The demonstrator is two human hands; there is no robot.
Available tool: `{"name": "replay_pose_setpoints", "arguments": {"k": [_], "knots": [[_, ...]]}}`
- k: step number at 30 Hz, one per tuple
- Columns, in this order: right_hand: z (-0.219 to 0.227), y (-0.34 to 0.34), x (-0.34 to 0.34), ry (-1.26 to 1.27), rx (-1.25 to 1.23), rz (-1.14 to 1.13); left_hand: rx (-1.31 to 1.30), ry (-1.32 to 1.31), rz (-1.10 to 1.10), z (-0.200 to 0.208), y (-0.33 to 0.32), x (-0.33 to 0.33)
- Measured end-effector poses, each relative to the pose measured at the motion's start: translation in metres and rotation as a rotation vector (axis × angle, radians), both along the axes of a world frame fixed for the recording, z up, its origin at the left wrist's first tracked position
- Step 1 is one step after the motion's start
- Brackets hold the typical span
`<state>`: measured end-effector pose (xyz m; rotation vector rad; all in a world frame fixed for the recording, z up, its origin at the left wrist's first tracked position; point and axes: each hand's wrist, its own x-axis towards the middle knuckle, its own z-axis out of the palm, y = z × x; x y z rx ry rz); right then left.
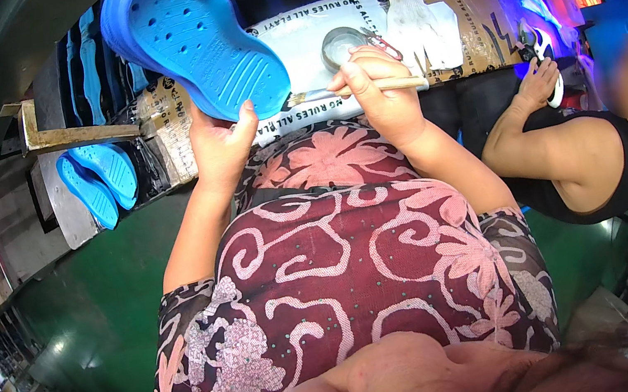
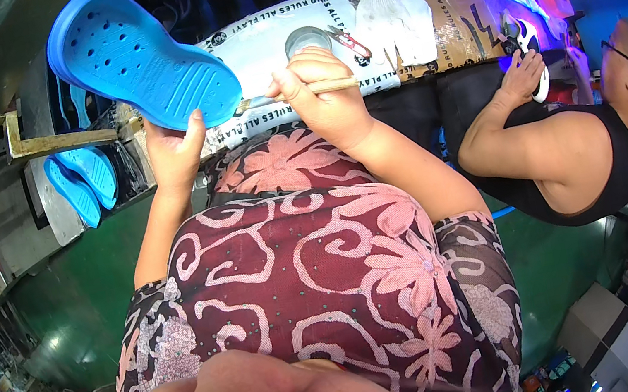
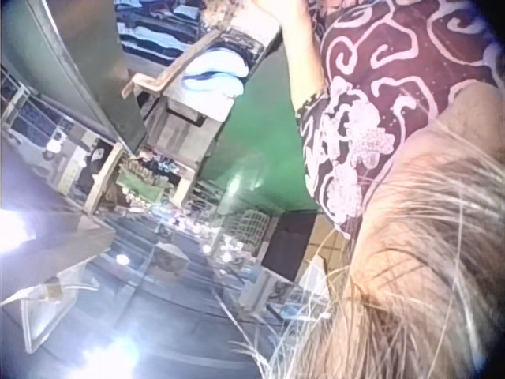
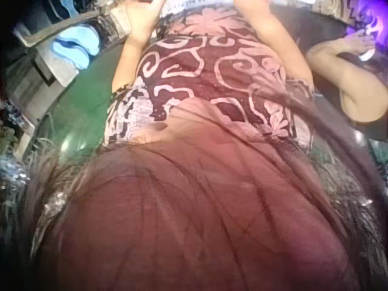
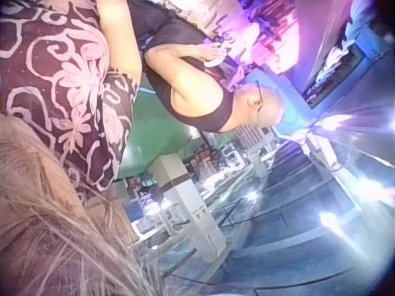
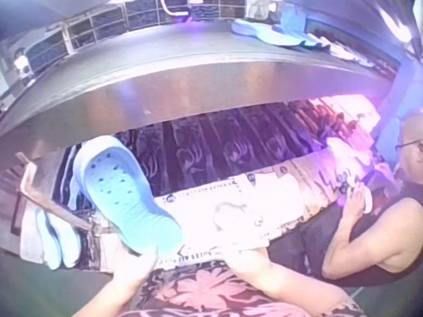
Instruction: The person applies adhesive to shoe soles using a brush dipped in a container and places the glued soles onto an overhead conveyor.
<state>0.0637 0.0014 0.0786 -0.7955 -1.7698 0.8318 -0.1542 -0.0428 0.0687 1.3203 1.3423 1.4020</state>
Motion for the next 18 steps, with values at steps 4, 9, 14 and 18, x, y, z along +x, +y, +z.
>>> {"name": "replay_pose_setpoints", "arguments": {"k": [4,9,14,18], "knots": [[-0.003,0.001,-0.002,-0.038,0.056,0.022,-0.010,0.062,-0.005,0.001,-0.001,0.004],[-0.009,0.001,-0.004,-0.072,0.049,-0.021,0.013,0.040,-0.009,0.004,0.001,0.007],[-0.011,0.000,0.003,-0.015,-0.041,-0.074,-0.002,0.074,0.002,0.000,-0.001,0.003],[-0.005,0.000,0.002,-0.067,0.047,-0.044,0.007,0.086,0.008,-0.001,-0.002,0.005]]}}
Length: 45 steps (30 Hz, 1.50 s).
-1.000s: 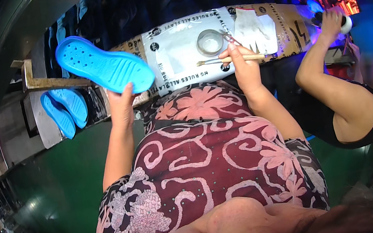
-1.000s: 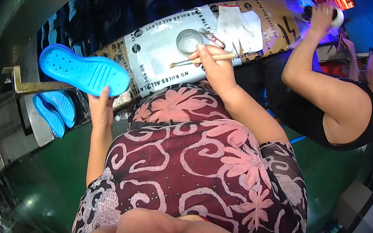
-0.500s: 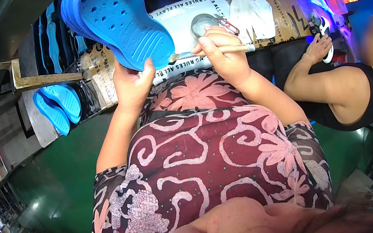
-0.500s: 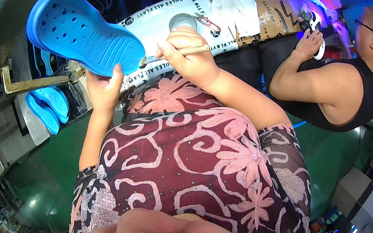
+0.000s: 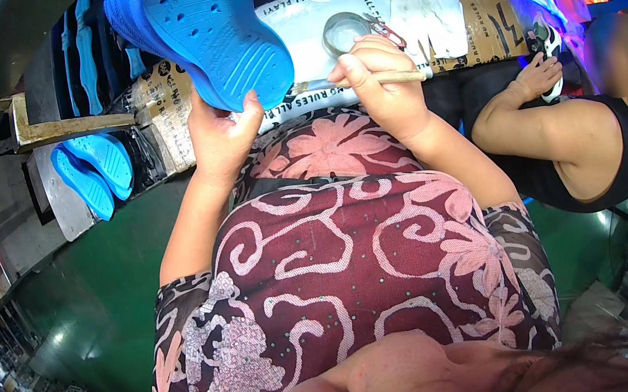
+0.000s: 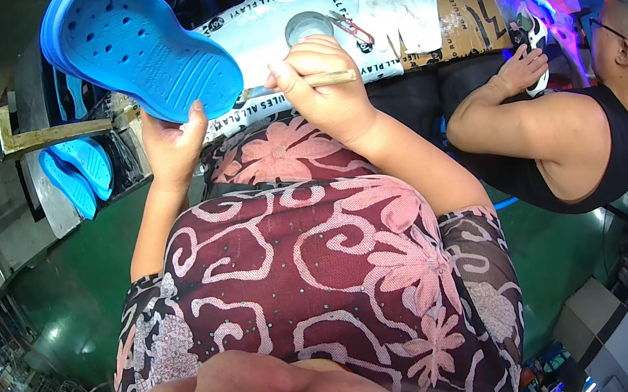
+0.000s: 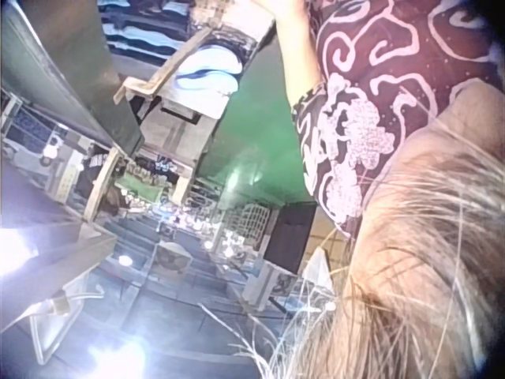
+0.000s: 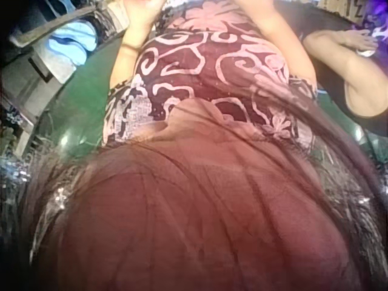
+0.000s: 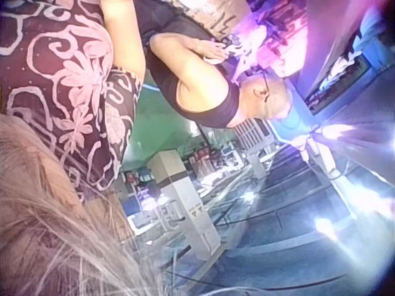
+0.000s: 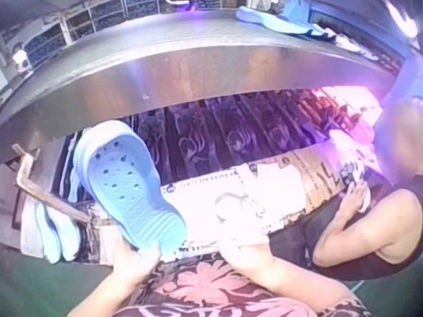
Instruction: The person applies adhesive to shoe soles using a brush dipped in a container and places the glued soles onto an overhead conveyor.
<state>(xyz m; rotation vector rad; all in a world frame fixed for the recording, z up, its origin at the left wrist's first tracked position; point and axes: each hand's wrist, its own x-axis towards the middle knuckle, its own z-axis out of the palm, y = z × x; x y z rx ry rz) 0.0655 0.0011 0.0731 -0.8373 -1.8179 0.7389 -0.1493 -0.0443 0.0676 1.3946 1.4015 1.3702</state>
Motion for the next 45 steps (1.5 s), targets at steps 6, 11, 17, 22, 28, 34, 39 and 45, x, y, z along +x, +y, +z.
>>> {"name": "replay_pose_setpoints", "arguments": {"k": [6,11,17,22,28,34,39,45], "knots": [[0.002,0.001,-0.003,-0.099,0.105,0.042,-0.015,0.039,0.031,0.001,-0.003,0.003],[0.007,-0.003,-0.001,-0.118,0.174,0.011,0.087,0.109,0.073,-0.008,-0.003,0.004],[0.005,-0.003,-0.002,-0.216,0.253,0.059,0.293,0.249,0.093,-0.015,0.002,0.006],[0.006,-0.002,0.000,-0.137,0.220,0.021,0.382,0.330,0.061,-0.018,0.006,0.004],[0.006,0.000,-0.005,-0.148,0.205,-0.006,0.399,0.236,0.005,-0.011,0.009,0.011],[0.004,-0.003,-0.003,-0.094,0.105,0.007,0.465,0.247,0.061,-0.014,0.010,0.012],[0.004,0.000,-0.007,0.089,0.108,-0.070,0.496,0.322,0.002,-0.010,0.008,0.011],[0.003,0.000,-0.006,-0.088,0.217,-0.087,0.557,0.391,0.054,-0.007,0.011,0.013]]}}
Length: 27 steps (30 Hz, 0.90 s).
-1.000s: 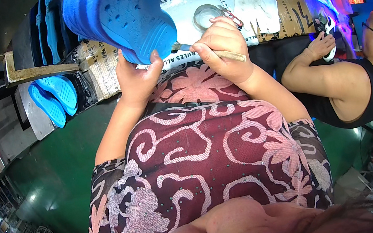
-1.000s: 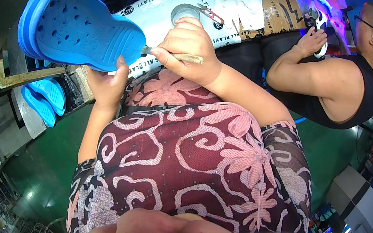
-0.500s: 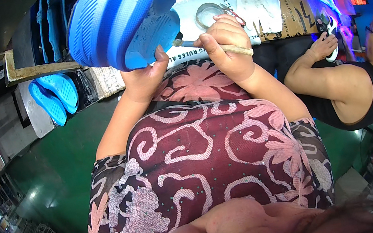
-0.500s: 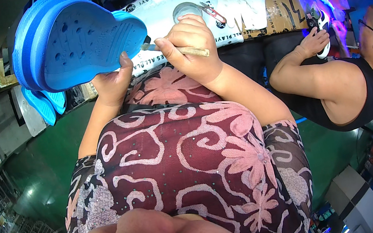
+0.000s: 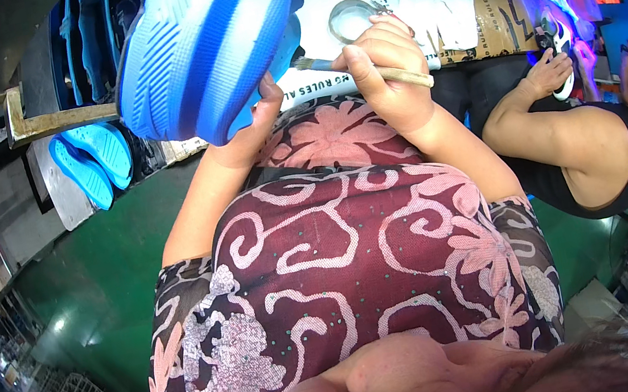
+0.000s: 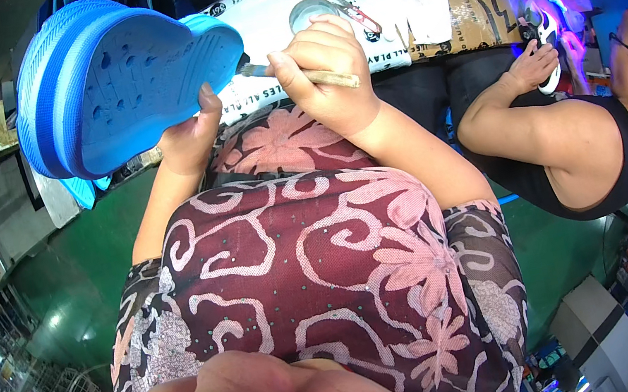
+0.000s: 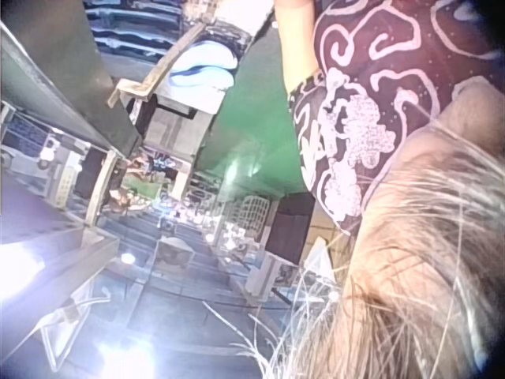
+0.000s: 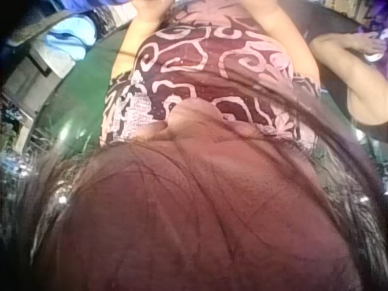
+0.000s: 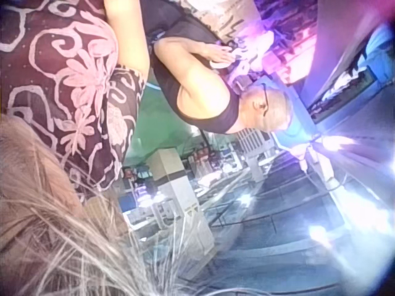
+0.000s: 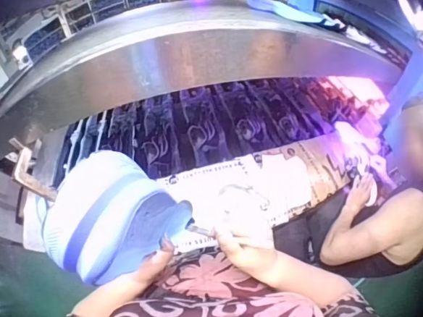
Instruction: The person applies adhesive to shoe soles using a brush dipped in a container and places the glued soles onto an overhead conveyor.
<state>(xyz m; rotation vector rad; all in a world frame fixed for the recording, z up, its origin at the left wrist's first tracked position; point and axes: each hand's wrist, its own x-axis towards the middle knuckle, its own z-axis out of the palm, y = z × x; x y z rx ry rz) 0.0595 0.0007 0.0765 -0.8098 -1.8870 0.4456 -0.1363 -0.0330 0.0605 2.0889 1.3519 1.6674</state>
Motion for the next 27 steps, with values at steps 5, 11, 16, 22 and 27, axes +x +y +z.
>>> {"name": "replay_pose_setpoints", "arguments": {"k": [5,11,16,22,27], "knots": [[0.005,0.000,0.012,-0.010,0.013,-0.023,-0.033,-0.009,-0.004,0.008,0.008,-0.004],[-0.002,-0.005,0.022,0.225,-0.148,-0.088,-0.255,-0.386,-0.090,0.065,0.011,-0.023],[-0.016,-0.008,0.033,0.247,-0.183,-0.122,-0.292,-0.364,-0.322,0.151,0.036,-0.029],[-0.022,-0.015,0.044,0.348,-0.333,-0.172,-0.284,-0.256,-0.323,0.230,0.162,0.004],[-0.032,-0.019,0.055,0.341,-0.367,-0.204,-0.542,-0.105,-0.294,0.253,0.281,0.048]]}}
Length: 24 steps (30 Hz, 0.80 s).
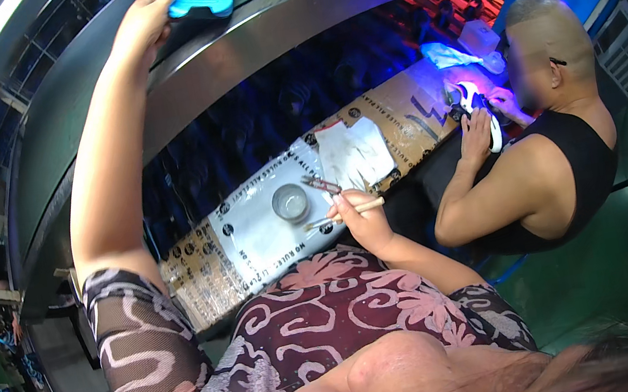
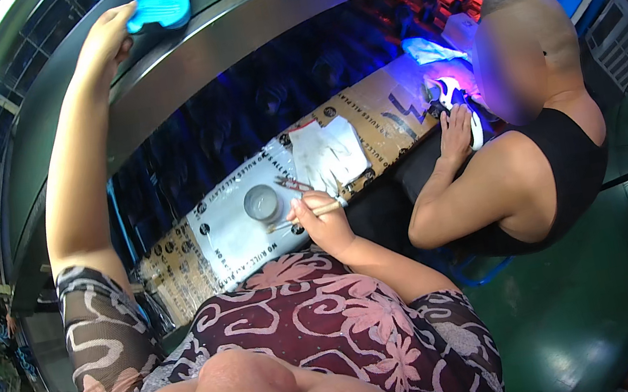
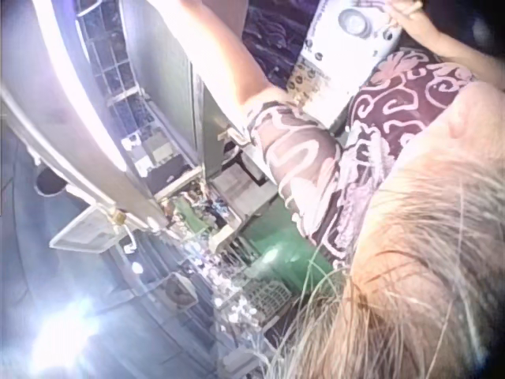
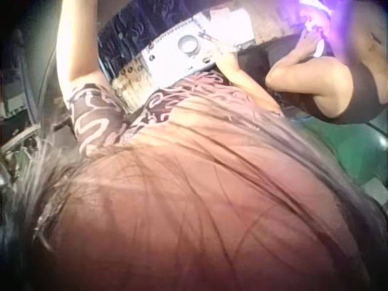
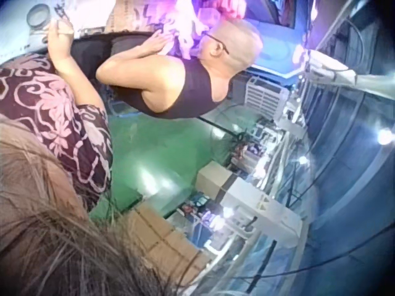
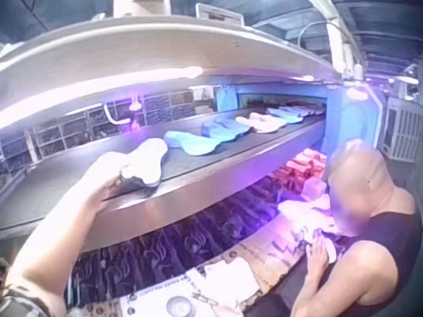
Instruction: The person applies adhesive to shoe soles using a brush dipped in a container and places the glued soles onto an overhead conveyor.
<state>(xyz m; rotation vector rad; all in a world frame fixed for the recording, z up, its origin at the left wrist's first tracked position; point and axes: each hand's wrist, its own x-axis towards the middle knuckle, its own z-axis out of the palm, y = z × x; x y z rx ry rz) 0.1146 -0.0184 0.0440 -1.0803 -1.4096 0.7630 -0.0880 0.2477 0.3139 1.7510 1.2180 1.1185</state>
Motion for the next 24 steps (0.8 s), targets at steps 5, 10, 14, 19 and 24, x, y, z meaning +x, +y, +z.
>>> {"name": "replay_pose_setpoints", "arguments": {"k": [5,10,14,19,24], "knots": [[-0.002,-0.005,-0.007,-0.003,-0.121,-0.128,0.036,0.044,0.150,-0.005,0.109,0.042],[-0.017,-0.002,0.002,0.102,-0.105,-0.108,0.226,0.533,0.312,-0.010,0.130,0.072],[-0.015,-0.003,0.002,0.121,-0.132,-0.115,0.138,0.140,0.096,0.001,0.094,0.062],[-0.021,0.005,-0.006,0.176,-0.165,-0.101,0.450,-0.223,-0.031,-0.010,-0.066,0.015],[-0.022,0.005,-0.019,0.255,-0.252,-0.026,0.319,0.283,0.031,-0.148,-0.197,-0.109]]}}
